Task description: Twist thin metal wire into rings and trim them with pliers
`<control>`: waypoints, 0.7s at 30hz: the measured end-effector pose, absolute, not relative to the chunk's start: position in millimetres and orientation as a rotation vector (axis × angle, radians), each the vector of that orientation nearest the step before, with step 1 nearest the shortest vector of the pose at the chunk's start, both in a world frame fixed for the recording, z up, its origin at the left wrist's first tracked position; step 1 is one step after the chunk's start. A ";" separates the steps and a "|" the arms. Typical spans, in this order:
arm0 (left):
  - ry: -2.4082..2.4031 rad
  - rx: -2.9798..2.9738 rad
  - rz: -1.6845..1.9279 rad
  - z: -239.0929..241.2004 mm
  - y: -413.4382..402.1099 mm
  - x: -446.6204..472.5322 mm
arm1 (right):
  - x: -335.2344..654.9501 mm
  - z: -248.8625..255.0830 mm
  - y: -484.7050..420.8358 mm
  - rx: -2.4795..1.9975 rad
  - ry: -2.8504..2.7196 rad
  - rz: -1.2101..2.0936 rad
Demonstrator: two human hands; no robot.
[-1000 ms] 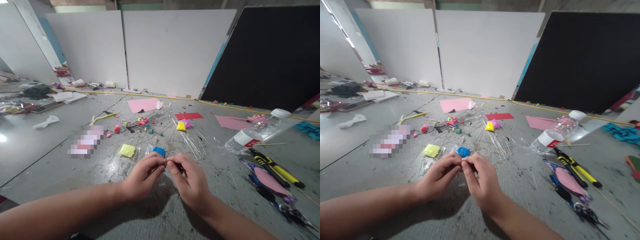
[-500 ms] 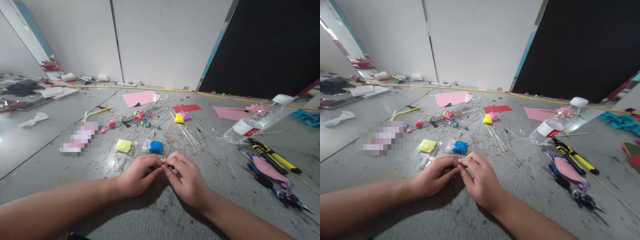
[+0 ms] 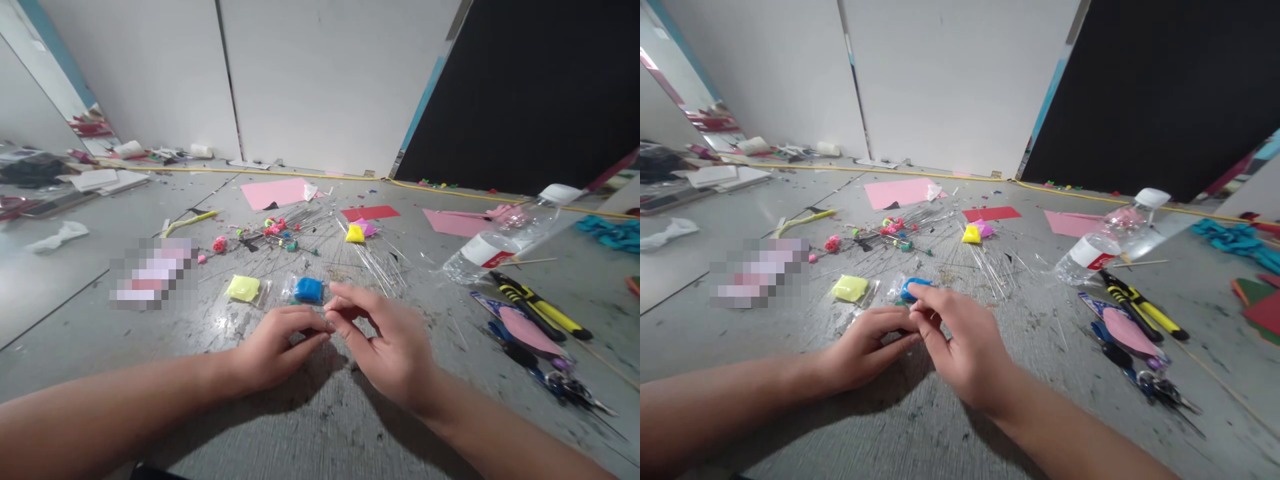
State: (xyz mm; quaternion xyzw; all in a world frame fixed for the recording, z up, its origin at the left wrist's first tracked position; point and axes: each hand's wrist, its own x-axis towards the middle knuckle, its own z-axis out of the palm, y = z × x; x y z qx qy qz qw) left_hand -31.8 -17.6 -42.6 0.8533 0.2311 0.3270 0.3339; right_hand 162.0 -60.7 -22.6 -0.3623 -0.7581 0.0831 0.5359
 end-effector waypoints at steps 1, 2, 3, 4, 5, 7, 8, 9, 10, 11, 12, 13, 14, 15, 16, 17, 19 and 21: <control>0.609 2.234 0.843 -43.0 -17.4 -31.7 | 162.1 -23.2 -60.7 -0.874 -1.813 0.188; 0.612 2.242 0.830 -43.1 -17.3 -31.6 | 162.1 -24.3 -60.6 -0.887 -1.817 0.190; 0.612 2.252 0.819 -42.9 -17.3 -31.6 | 162.0 -25.7 -60.5 -0.895 -1.821 0.195; 0.609 2.266 0.808 -42.6 -17.4 -31.7 | 162.0 -27.4 -60.4 -0.898 -1.829 0.196; 0.604 2.284 0.798 -42.0 -17.4 -31.7 | 162.0 -29.3 -60.4 -0.896 -1.843 0.192; 0.587 2.331 0.773 -40.4 -17.5 -31.9 | 162.1 -33.9 -60.5 -0.880 -1.877 0.186; 0.580 2.354 0.759 -39.7 -17.5 -31.9 | 162.1 -36.6 -60.8 -0.870 -1.886 0.185; 0.571 2.375 0.745 -39.2 -17.5 -31.9 | 162.0 -39.3 -61.1 -0.867 -1.886 0.187; 0.565 2.396 0.735 -39.0 -17.6 -31.9 | 162.0 -42.1 -61.4 -0.870 -1.873 0.192; 0.561 2.414 0.724 -39.3 -17.7 -31.9 | 162.0 -44.6 -61.8 -0.876 -1.849 0.208; 0.561 2.429 0.712 -40.1 -18.0 -31.9 | 162.0 -46.9 -62.2 -0.884 -1.819 0.234; 0.566 2.440 0.696 -41.2 -18.4 -31.8 | 162.2 -48.6 -62.7 -0.897 -1.792 0.263; 0.573 2.448 0.677 -42.3 -18.6 -31.8 | 162.5 -49.9 -63.2 -0.911 -1.779 0.289; 0.580 2.456 0.660 -43.0 -18.6 -31.9 | 162.9 -50.9 -63.8 -0.924 -1.783 0.307; 0.579 2.468 0.639 -42.7 -17.9 -32.3 | 163.4 -51.5 -64.4 -0.933 -1.799 0.313; 0.572 2.487 0.618 -40.9 -16.1 -33.4 | 163.9 -52.2 -65.1 -0.942 -1.816 0.311; 0.565 2.555 0.573 -31.2 -8.3 -39.0 | 164.9 -53.9 -66.3 -0.957 -1.830 0.307; 0.681 2.652 0.525 -13.9 6.4 -51.9 | 165.4 -56.5 -66.8 -0.974 -1.814 0.319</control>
